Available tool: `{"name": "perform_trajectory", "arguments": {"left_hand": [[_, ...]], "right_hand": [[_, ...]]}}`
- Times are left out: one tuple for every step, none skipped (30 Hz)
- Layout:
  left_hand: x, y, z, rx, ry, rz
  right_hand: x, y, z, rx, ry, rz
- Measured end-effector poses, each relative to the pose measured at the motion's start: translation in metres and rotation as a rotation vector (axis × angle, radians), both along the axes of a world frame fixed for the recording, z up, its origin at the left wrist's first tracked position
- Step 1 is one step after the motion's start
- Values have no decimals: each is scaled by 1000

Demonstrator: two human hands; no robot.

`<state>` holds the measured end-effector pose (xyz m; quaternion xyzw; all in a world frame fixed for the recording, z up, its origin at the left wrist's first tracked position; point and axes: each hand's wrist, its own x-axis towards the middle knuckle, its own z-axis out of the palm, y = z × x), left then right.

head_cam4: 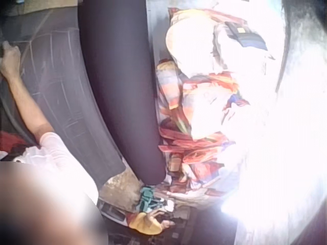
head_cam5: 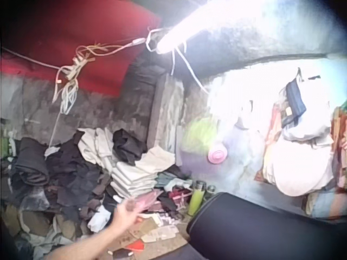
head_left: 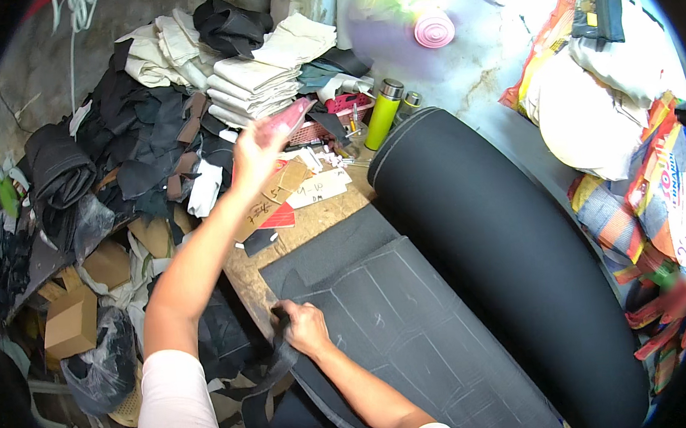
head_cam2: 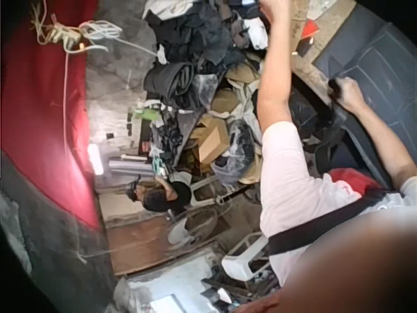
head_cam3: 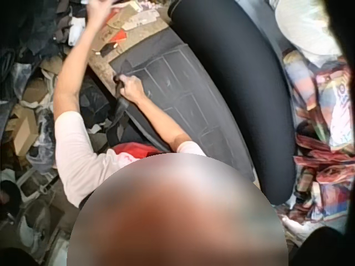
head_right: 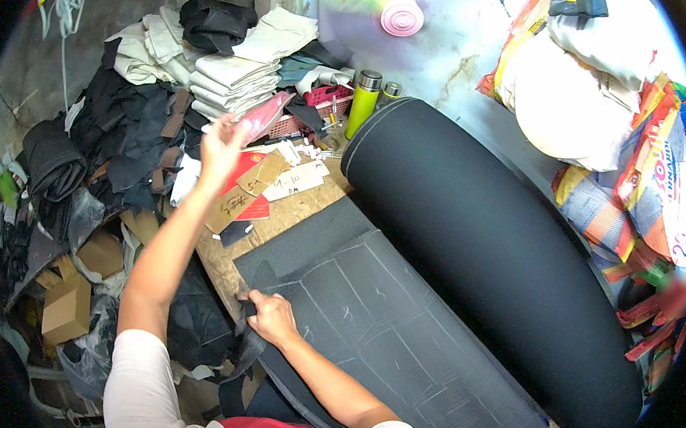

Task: The person marks a large roll of black fabric with a white marker using a small template, then cuts along the marked lines with scissors. The person folds the cut pieces and places them on the table.

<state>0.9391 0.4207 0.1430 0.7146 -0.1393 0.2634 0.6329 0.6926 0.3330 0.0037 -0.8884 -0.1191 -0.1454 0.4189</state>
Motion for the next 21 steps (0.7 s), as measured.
{"name": "perform_trajectory", "arguments": {"left_hand": [[35, 10, 1, 11, -32, 118], [68, 19, 4, 105, -94, 224], [100, 25, 8, 96, -123, 288], [127, 29, 10, 139, -126, 337], [151, 34, 14, 160, -80, 306], [170, 35, 15, 205, -76, 385], [188, 33, 17, 171, -45, 407], [203, 33, 19, 57, 42, 380], [215, 30, 20, -81, 146, 341], [223, 28, 18, -16, 148, 442], [230, 27, 19, 53, 196, 511], [235, 28, 19, 156, 323, 576], [238, 30, 19, 134, 421, 525], [240, 31, 19, 114, 505, 470], [240, 35, 19, 82, 578, 437], [240, 37, 17, -110, 553, 314], [238, 39, 16, -310, 514, 213], [235, 45, 14, -506, 471, 114], [231, 49, 13, -691, 417, 3], [224, 56, 10, -881, 364, -46], [214, 64, 4, -1015, 311, -178]], "right_hand": [[0, 0, 0, -1, -37, 18], [-1, -1, 0, 6, -17, 2], [0, -2, 0, -26, 10, 14], [0, -3, 1, -10, 1, 28], [1, -4, 2, 16, -28, 48], [2, -4, 3, 23, -23, 45], [3, -4, 4, 35, 8, 41], [4, -4, 4, 23, 28, 45], [4, -5, 5, 14, 48, 55], [5, -4, 5, 46, 46, 63], [5, -5, 5, 34, 32, 66], [6, -5, 5, 39, 36, 69], [5, -5, 5, 50, 48, 78], [5, -5, 5, 50, 48, 73], [5, -5, 4, 54, 55, 72], [6, -6, 4, 63, 62, 74], [6, -6, 4, 62, 52, 61], [6, -6, 4, 68, 44, 55], [6, -5, 4, 84, 34, 55], [6, -5, 5, 89, 16, 36], [7, -4, 5, 99, -5, 23]]}}
